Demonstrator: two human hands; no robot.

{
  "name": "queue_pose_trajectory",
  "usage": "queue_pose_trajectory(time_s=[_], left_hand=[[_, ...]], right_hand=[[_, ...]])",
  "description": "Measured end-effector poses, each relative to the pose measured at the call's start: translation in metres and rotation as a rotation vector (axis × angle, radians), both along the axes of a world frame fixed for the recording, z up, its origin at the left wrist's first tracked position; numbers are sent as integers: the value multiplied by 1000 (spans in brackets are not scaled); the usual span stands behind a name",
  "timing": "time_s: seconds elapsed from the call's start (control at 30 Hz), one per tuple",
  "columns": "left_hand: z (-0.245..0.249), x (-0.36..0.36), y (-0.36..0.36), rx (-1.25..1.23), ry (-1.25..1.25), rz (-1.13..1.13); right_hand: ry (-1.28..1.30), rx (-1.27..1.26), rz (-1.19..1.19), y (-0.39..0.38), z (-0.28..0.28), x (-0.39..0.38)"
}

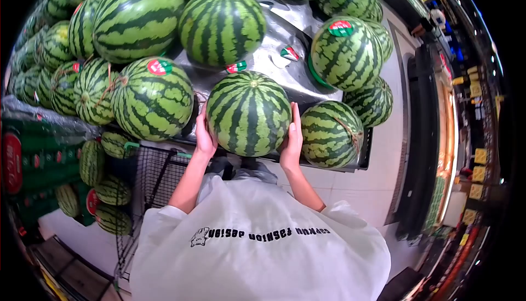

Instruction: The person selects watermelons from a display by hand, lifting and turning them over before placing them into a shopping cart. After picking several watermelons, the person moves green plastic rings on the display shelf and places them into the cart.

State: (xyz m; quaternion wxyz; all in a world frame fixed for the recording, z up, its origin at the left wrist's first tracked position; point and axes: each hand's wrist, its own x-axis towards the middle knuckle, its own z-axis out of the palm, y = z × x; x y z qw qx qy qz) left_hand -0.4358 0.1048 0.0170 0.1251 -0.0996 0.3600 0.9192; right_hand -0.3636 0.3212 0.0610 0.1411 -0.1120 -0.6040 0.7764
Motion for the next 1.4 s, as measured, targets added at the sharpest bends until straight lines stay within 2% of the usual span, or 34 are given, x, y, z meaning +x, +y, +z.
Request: queue_pose_trajectory(time_s=[0.07, 0.1, 0.17, 0.23, 0.3, 0.37, 0.43, 0.47, 0.5, 0.57, 0.63, 0.73, 0.83, 0.87, 0.97, 1.03, 1.13, 1.27, 1.4], left_hand=[[-1, 5, 1, -91, 60, 20], [16, 7, 4, -166, -36, 84], [65, 16, 7, -558, 303, 161], [93, 21, -13, -922, 599, 166], [127, 17, -17, -1061, 728, 192], [139, 1, -24, -1087, 780, 133], [141, -14, -18, -1097, 828, 97], [138, -18, -8, -1206, 922, 73], [138, -19, 2, -1355, 1055, -77], [143, -9, 19, -1454, 975, -255], [155, -10, 19, -1363, 956, -273], [140, -9, 17, -1305, 985, -5], [133, -8, 24, -1377, 1052, 69], [137, -9, 21, -1376, 1084, -142], [141, -10, 17, -1383, 1057, -95], [140, -8, 22, -1280, 1086, 181], [136, -5, 25, -1434, 1142, -121], [130, -7, 29, -1381, 1124, -27], [127, -8, 31, -1335, 1128, 15]], right_hand=[[6, -101, -48, -8, -14, 9], [10, -156, -62, -12, -18, 11], [19, -298, -45, -16, -19, 16], [23, -235, -42, -9, -37, 11], [-19, -171, -42, -8, -30, 10], [-58, -66, -30, -3, -8, 12], [-23, -93, -40, -4, -16, 12], [-6, -118, -33, -5, -22, 12], [10, -137, -25, -3, -23, 12], [-8, -139, -4, -2, -23, 16], [-32, -99, 15, 2, -15, 15], [-30, -120, 6, 0, -14, 16], [-19, -107, 1, -1, -17, 15], [-18, -109, 3, -1, -18, 15], [-28, -116, -2, -2, -19, 16], [-24, -116, -1, -1, -17, 13], [-57, -67, -20, -3, -17, 15], [-78, 36, -52, -4, -14, 17], [177, 342, -153, -4, 39, 27]])
